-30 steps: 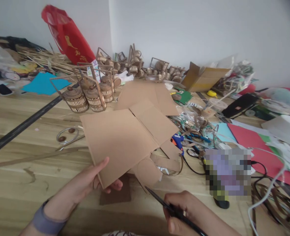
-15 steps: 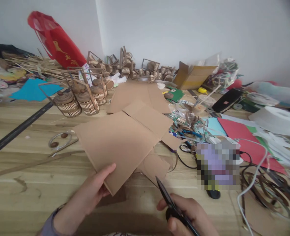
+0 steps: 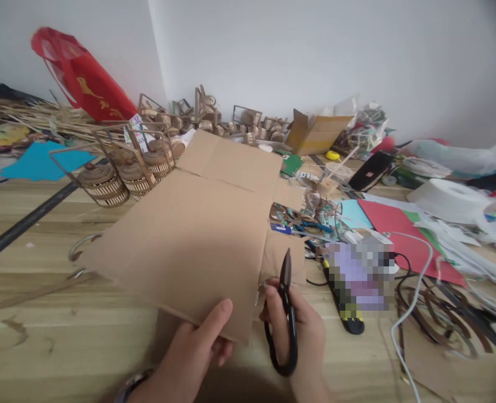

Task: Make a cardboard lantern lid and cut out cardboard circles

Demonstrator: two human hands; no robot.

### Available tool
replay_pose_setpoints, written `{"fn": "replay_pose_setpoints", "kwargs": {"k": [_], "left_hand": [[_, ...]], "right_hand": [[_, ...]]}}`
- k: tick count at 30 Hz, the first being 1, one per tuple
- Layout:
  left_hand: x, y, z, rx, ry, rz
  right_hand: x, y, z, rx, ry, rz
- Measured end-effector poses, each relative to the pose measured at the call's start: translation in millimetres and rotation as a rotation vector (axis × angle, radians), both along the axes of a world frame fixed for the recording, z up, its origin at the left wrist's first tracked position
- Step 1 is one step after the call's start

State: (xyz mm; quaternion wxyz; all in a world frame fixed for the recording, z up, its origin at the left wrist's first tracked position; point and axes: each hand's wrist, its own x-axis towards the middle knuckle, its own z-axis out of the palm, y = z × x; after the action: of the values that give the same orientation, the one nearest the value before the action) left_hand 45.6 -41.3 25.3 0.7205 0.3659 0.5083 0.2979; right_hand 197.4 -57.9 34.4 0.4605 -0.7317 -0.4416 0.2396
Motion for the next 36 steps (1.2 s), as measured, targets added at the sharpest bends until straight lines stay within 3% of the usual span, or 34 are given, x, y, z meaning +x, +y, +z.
{"fn": "replay_pose_setpoints", "kwargs": {"k": [7,13,17,20,27,31,36], "left_hand": [[-2.0,-4.4,-7.5,0.129,0.100,-0.114],[-10.2,3.7,-2.2,0.000,-0.154,0.169],[-7.0,2.2,1.8,-0.003,-0.165,0.122],[-5.9,-1.2,-1.2,0.042,-0.227,0.094],[-15.0,0.3,-12.0,0.204,-0.166,0.125],[-24.6,-0.6,-24.3,0.299,0.011,0.069],[-33.4,-2.7,-27.5,0.324,0.153,-0.018]], "right_hand": [[-1.6,26.2,6.4,0.107,0.220,-0.062],[9.1,32.0,6.4,0.188,0.163,-0.131],[7.4,37.1,2.9,0.221,0.295,-0.112],[1.8,41.3,2.0,0.272,0.408,-0.185],[6.1,37.9,-2.1,0.398,0.288,-0.198],[13.1,38.3,-11.3,0.413,0.527,-0.253],[12.4,51.5,-13.6,0.305,1.108,-0.157]]}}
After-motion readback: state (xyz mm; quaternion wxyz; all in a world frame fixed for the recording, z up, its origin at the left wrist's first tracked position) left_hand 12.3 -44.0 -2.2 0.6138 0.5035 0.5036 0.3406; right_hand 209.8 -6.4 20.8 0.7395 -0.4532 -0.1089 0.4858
